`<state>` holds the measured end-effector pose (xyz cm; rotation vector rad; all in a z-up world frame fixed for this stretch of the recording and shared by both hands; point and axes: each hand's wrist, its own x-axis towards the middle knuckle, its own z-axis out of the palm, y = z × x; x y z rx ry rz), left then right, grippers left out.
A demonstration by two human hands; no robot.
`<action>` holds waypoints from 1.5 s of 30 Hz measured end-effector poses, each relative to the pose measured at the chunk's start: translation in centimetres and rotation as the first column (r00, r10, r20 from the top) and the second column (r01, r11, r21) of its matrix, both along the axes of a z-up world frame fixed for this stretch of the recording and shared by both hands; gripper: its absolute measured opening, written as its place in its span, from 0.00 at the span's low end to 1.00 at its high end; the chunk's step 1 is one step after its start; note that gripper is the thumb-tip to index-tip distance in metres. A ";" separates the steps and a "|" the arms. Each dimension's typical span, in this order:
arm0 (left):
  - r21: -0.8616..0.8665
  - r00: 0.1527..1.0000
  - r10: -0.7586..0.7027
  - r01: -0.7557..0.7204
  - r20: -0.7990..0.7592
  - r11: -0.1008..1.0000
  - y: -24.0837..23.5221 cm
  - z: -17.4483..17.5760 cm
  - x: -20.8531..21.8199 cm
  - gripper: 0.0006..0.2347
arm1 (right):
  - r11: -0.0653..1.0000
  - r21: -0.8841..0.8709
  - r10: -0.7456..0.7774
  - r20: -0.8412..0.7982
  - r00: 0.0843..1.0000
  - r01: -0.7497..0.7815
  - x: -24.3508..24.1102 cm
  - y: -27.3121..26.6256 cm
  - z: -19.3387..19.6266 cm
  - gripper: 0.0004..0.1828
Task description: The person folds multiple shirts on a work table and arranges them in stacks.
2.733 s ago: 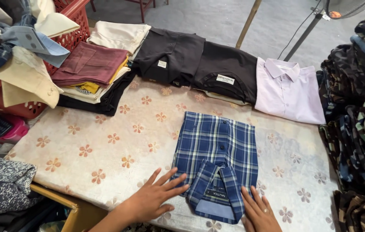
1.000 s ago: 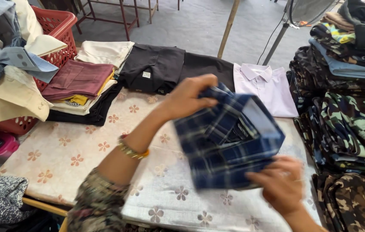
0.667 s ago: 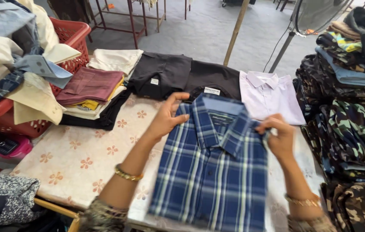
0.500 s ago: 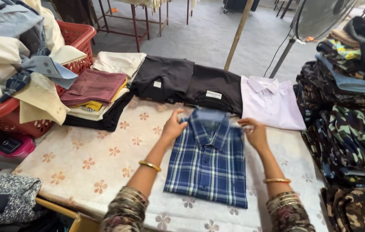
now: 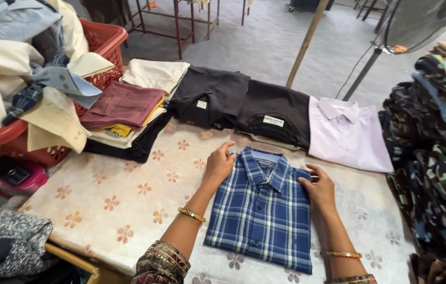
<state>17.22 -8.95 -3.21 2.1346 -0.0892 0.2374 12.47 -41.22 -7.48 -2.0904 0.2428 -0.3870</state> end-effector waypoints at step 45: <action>0.103 0.993 -0.092 0.100 -0.078 0.990 2.4 0.1 -6.2 0.25 | 0.996 -0.092 -0.019 -0.236 0.972 -0.003 -7.5 1.5 4.9 0.39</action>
